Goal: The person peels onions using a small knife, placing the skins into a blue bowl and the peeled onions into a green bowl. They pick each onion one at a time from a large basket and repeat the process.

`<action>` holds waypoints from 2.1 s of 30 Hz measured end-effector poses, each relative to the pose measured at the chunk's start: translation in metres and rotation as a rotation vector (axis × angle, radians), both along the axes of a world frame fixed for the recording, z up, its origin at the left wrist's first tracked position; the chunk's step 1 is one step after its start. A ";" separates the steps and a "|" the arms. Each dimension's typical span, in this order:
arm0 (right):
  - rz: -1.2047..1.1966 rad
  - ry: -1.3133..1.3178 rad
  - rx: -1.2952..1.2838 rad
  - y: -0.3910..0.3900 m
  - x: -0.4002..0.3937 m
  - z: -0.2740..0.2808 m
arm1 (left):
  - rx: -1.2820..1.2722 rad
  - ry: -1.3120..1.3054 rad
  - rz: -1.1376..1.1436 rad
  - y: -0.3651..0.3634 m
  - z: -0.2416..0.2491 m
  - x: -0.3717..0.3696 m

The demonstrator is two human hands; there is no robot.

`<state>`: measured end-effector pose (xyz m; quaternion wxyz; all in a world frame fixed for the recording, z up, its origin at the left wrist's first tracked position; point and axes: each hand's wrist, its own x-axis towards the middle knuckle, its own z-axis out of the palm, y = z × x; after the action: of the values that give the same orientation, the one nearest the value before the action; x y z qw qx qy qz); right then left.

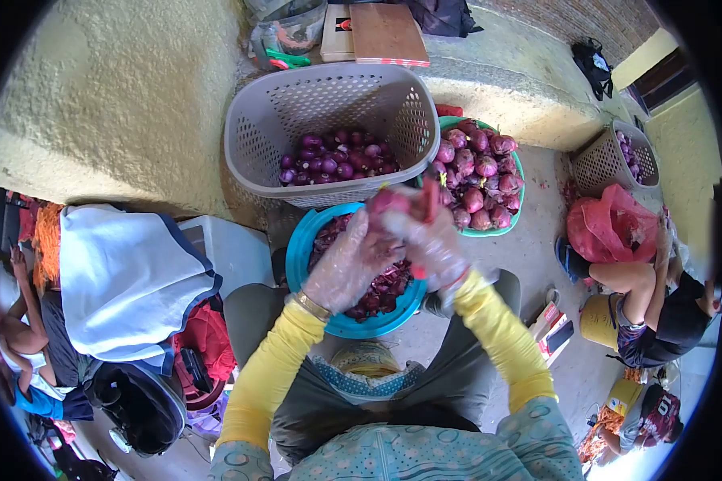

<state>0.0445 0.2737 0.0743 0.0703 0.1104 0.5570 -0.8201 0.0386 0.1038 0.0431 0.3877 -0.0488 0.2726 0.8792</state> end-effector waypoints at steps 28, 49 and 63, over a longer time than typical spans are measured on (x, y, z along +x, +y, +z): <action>0.114 -0.372 -0.398 0.021 0.062 -0.012 | -1.205 1.479 0.150 -0.043 0.004 -0.028; 0.058 0.228 0.784 0.006 0.066 -0.026 | -1.329 1.518 0.237 -0.053 0.007 -0.034; 0.076 0.559 1.016 -0.017 0.065 -0.021 | -1.288 1.578 0.296 -0.042 0.002 -0.034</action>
<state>0.1097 0.2562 0.0531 -0.1119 -0.1107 0.8817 -0.4448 0.0048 0.0619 0.0449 -0.1135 0.3108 0.8606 0.3871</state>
